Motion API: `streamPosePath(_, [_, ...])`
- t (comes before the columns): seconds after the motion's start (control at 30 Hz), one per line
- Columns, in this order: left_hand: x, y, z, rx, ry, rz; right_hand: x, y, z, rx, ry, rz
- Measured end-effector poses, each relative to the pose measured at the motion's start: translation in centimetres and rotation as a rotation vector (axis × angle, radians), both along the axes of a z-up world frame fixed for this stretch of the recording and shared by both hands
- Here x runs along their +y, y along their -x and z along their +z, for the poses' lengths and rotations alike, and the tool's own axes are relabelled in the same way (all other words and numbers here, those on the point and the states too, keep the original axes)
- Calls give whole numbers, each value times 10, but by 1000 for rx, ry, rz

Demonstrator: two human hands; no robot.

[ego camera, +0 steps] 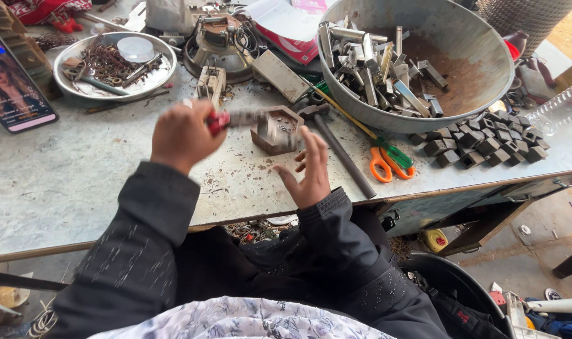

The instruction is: The person holds a small metal piece with pliers and repeatedly strikes it with a hammer on a wooden block. They adjust the metal piece's position multiple times and continue hammering to shape it.

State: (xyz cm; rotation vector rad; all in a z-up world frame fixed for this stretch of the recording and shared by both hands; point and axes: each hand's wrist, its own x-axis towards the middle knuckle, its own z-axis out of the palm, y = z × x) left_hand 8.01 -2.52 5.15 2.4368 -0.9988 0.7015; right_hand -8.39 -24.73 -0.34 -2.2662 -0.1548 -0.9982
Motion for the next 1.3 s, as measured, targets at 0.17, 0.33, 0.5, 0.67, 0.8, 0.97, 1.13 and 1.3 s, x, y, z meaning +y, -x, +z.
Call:
streamPosePath(0.17, [-22,-32,19,-189,161,15,-2,8,-2,-59,-30,-26])
streamPosePath(0.33, [-20,-31,12,-21,202,23,2,10,1,42,-3,-60])
streamPosePath(0.5, [6,-30,3,-72,251,26,1,7,-1,-42,167,-49])
streamPosePath(0.67, [0,-34,1,-11,189,13,-7,-14,-2,61,290,-91])
streamPosePath(0.8, [-6,-30,0,66,154,25,-12,-31,-5,150,289,-91])
streamPosePath(0.97, [-19,-28,2,94,195,52,-17,-42,-5,192,212,-101])
streamPosePath(1.13, [-32,-30,2,104,239,73,-27,-45,-7,203,158,-49])
streamPosePath(1.3, [-67,-32,10,54,254,29,-31,-44,-16,207,133,-100])
